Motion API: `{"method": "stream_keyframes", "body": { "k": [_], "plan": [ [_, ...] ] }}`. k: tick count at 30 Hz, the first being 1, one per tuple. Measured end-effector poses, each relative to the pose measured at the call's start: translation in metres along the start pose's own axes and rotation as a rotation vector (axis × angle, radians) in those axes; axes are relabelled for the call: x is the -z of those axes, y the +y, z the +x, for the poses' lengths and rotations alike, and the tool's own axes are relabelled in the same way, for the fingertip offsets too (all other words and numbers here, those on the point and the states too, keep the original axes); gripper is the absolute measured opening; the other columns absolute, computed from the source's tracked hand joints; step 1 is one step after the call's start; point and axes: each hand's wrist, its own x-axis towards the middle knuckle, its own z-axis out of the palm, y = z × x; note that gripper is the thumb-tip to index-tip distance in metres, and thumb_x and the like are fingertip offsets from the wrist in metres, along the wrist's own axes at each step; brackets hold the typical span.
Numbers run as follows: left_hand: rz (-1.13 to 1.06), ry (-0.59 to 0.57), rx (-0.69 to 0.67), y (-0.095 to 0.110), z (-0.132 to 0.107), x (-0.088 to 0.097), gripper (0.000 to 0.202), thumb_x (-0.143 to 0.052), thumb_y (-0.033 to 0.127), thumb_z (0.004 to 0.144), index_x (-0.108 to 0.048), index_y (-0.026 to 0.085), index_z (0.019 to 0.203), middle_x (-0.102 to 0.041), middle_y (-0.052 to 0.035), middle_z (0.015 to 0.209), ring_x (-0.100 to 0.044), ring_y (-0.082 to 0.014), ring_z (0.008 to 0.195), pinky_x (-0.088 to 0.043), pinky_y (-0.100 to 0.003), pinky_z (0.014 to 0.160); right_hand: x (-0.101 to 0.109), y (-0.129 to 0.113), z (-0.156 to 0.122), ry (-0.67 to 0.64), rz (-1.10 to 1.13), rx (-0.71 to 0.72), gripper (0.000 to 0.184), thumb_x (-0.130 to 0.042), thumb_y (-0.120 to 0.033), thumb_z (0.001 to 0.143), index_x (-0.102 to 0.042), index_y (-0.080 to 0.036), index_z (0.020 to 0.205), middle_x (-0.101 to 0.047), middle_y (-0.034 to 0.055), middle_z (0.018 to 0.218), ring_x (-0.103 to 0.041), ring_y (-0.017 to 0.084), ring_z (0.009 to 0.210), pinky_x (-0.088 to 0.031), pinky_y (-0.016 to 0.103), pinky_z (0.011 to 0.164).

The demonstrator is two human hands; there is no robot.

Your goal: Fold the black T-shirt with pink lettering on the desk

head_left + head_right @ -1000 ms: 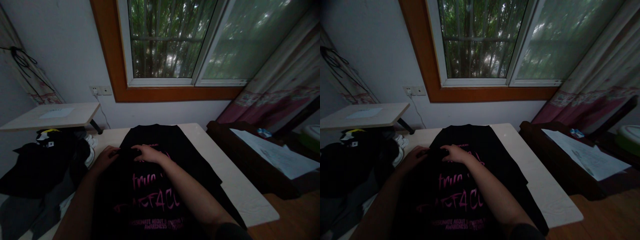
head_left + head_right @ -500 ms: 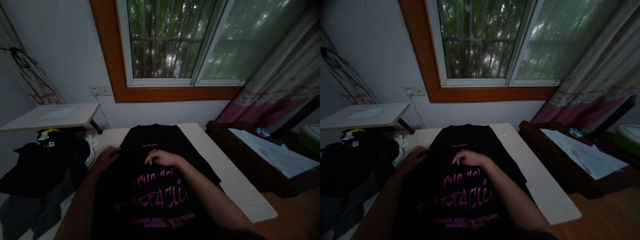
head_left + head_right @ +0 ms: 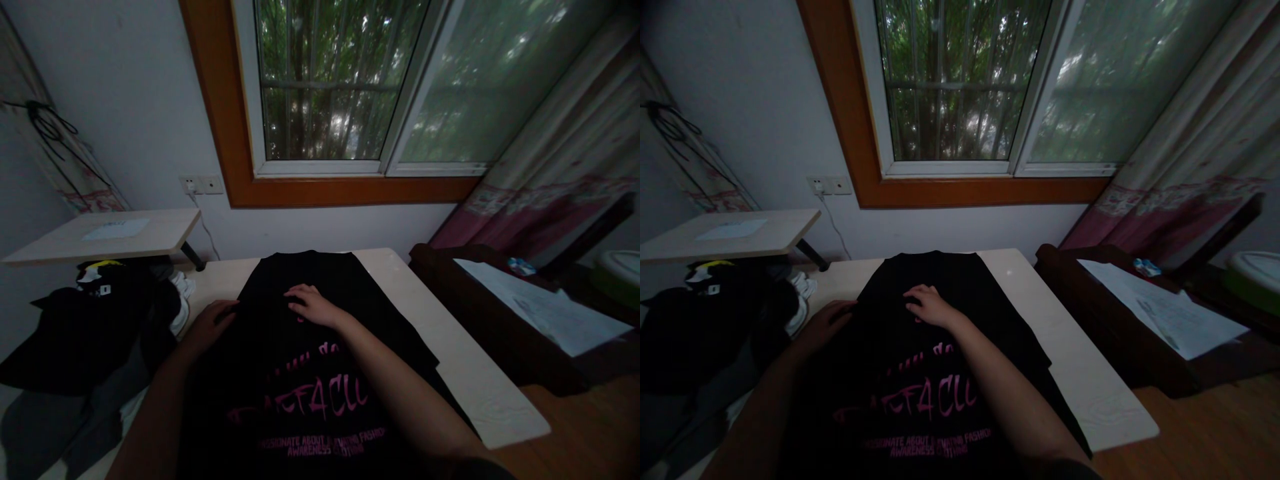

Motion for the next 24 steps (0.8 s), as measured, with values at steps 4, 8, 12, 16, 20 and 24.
{"method": "stream_keyframes", "body": {
  "k": [4, 8, 12, 16, 20, 24],
  "plan": [
    [-0.093, -0.054, -0.086, -0.005, -0.026, 0.01, 0.054, -0.049, 0.053, 0.09, -0.059, 0.025, 0.135, -0.058, -0.0107, 0.141, -0.05, -0.0317, 0.133, -0.034, -0.054, 0.116, -0.011, -0.001, 0.023, 0.015, -0.033, -0.039, 0.034, -0.063, -0.033, 0.095, -0.066, -0.024, 0.128, -0.061, 0.0107, 0.135, -0.051, 0.025, 0.128, -0.035, 0.046, 0.108],
    [-0.083, -0.086, -0.182, -0.006, -0.042, 0.014, 0.058, -0.055, 0.051, 0.087, -0.055, 0.025, 0.139, -0.052, -0.012, 0.146, -0.046, -0.0328, 0.137, -0.033, -0.052, 0.116, -0.018, -0.003, 0.049, -0.016, 0.059, -0.071, 0.029, -0.065, -0.029, 0.094, -0.071, -0.023, 0.121, -0.065, 0.0102, 0.131, -0.054, 0.024, 0.127, -0.032, 0.047, 0.112],
    [0.077, -0.037, -0.16, -0.004, -0.043, 0.011, 0.056, -0.062, 0.037, 0.083, -0.056, 0.026, 0.137, -0.053, -0.0106, 0.142, -0.047, -0.0315, 0.132, -0.034, -0.053, 0.115, -0.019, -0.003, 0.075, -0.023, 0.134, -0.1, 0.029, -0.063, -0.023, 0.093, -0.072, -0.019, 0.12, -0.066, 0.0113, 0.128, -0.057, 0.024, 0.125, -0.033, 0.044, 0.113],
    [0.117, -0.038, -0.147, -0.002, -0.041, 0.011, 0.057, -0.061, 0.028, 0.079, -0.057, 0.029, 0.136, -0.052, -0.0087, 0.139, -0.047, -0.0304, 0.131, -0.035, -0.053, 0.115, -0.021, -0.004, 0.099, 0.004, 0.209, -0.14, 0.033, -0.059, -0.018, 0.092, -0.071, -0.017, 0.123, -0.064, 0.0115, 0.13, -0.058, 0.022, 0.124, -0.039, 0.038, 0.112],
    [0.123, -0.064, -0.158, -0.001, -0.043, 0.014, 0.064, -0.06, 0.021, 0.074, -0.057, 0.03, 0.136, -0.048, -0.0073, 0.141, -0.045, -0.0302, 0.133, -0.034, -0.052, 0.116, -0.027, -0.008, 0.114, 0.027, 0.279, -0.185, 0.034, -0.06, -0.019, 0.09, -0.072, -0.021, 0.122, -0.064, 0.0089, 0.131, -0.058, 0.022, 0.124, -0.041, 0.038, 0.112],
    [0.152, -0.046, -0.139, -0.002, -0.044, 0.013, 0.069, -0.056, 0.014, 0.067, -0.059, 0.029, 0.134, -0.047, -0.0055, 0.138, -0.044, -0.0275, 0.132, -0.034, -0.051, 0.117, -0.035, -0.009, 0.12, 0.029, 0.337, -0.253, 0.032, -0.061, -0.021, 0.089, -0.073, -0.022, 0.118, -0.071, 0.0065, 0.12, -0.064, 0.021, 0.113, -0.047, 0.037, 0.104]
  ]
}}
